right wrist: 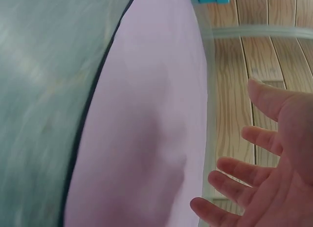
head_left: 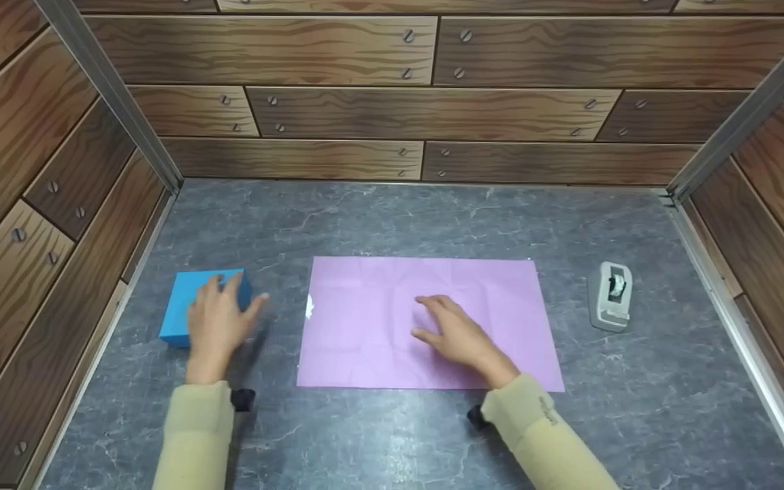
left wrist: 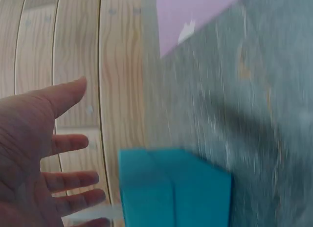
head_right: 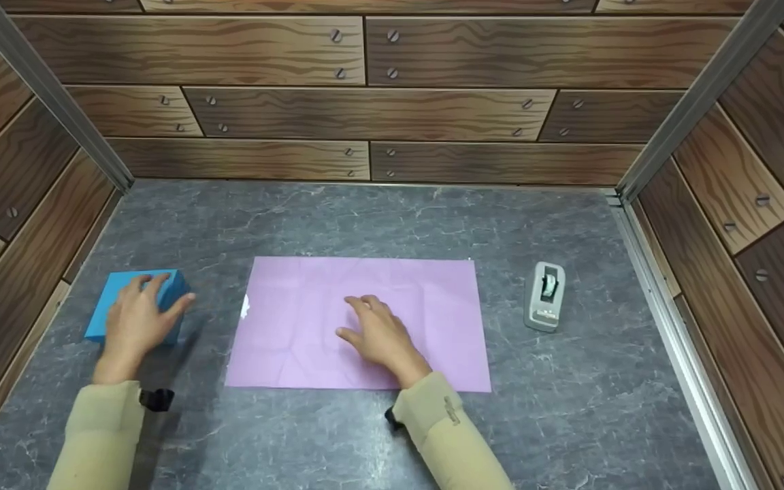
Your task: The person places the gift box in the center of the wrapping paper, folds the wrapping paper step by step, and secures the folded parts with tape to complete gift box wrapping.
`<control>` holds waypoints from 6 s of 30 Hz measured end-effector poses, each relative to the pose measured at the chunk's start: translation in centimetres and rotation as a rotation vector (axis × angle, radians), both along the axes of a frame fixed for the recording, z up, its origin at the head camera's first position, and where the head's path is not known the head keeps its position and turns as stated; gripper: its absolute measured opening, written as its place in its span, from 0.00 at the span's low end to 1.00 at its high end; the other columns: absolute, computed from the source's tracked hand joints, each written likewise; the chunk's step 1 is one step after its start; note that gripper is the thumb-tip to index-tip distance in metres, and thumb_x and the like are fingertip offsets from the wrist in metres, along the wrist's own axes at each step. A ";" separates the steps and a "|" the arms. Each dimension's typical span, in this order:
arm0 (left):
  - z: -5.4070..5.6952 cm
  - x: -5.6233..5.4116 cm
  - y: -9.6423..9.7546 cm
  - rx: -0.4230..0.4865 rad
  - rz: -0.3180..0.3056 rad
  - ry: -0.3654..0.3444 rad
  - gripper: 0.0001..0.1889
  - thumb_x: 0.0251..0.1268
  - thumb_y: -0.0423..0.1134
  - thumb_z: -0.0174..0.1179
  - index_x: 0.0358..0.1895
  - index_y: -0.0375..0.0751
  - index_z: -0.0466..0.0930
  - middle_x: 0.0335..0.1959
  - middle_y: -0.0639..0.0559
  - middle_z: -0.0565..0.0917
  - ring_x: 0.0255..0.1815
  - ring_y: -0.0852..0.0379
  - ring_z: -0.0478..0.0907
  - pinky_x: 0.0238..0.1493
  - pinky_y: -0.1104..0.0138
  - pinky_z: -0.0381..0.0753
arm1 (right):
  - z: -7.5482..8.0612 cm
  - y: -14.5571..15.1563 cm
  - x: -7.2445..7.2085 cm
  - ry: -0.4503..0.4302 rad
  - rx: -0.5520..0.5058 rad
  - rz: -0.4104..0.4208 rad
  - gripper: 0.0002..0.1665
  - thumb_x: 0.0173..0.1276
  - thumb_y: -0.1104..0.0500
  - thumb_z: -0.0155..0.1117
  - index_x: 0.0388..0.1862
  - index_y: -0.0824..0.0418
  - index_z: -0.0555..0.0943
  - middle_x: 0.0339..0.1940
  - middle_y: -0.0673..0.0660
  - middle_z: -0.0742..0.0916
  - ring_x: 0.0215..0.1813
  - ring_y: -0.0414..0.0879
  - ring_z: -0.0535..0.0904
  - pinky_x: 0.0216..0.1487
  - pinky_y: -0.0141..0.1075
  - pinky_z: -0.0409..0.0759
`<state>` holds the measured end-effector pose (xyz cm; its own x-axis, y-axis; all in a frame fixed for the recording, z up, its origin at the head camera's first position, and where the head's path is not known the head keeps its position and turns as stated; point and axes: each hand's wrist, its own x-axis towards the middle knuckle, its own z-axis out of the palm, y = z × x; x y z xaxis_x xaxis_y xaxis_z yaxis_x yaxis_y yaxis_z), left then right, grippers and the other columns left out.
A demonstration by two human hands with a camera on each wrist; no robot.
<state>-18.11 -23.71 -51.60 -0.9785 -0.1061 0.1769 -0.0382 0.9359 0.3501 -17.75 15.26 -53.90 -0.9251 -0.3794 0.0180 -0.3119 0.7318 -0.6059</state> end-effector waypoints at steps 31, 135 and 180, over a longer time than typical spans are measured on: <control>-1.7 1.0 -9.0 0.358 0.321 -0.262 0.35 0.79 0.53 0.33 0.74 0.26 0.53 0.66 0.20 0.63 0.62 0.22 0.64 0.58 0.34 0.64 | -0.7 -11.3 -0.8 -0.117 -0.147 0.146 0.34 0.72 0.49 0.62 0.72 0.60 0.67 0.64 0.61 0.76 0.59 0.52 0.75 0.63 0.44 0.72; -0.3 1.4 11.0 0.449 -0.041 0.151 0.19 0.71 0.38 0.58 0.56 0.24 0.77 0.40 0.35 0.84 0.38 0.45 0.84 0.38 0.54 0.84 | 2.3 -5.8 -1.6 -0.353 -0.657 -0.150 0.26 0.67 0.64 0.66 0.61 0.74 0.74 0.35 0.61 0.83 0.33 0.53 0.83 0.39 0.47 0.85; -2.7 0.6 19.2 0.571 -0.445 -0.165 0.25 0.75 0.38 0.53 0.67 0.24 0.66 0.49 0.38 0.81 0.45 0.50 0.82 0.47 0.62 0.82 | -0.8 4.4 0.9 -0.289 -0.573 -0.424 0.22 0.69 0.66 0.59 0.60 0.72 0.76 0.35 0.60 0.80 0.31 0.47 0.77 0.33 0.47 0.83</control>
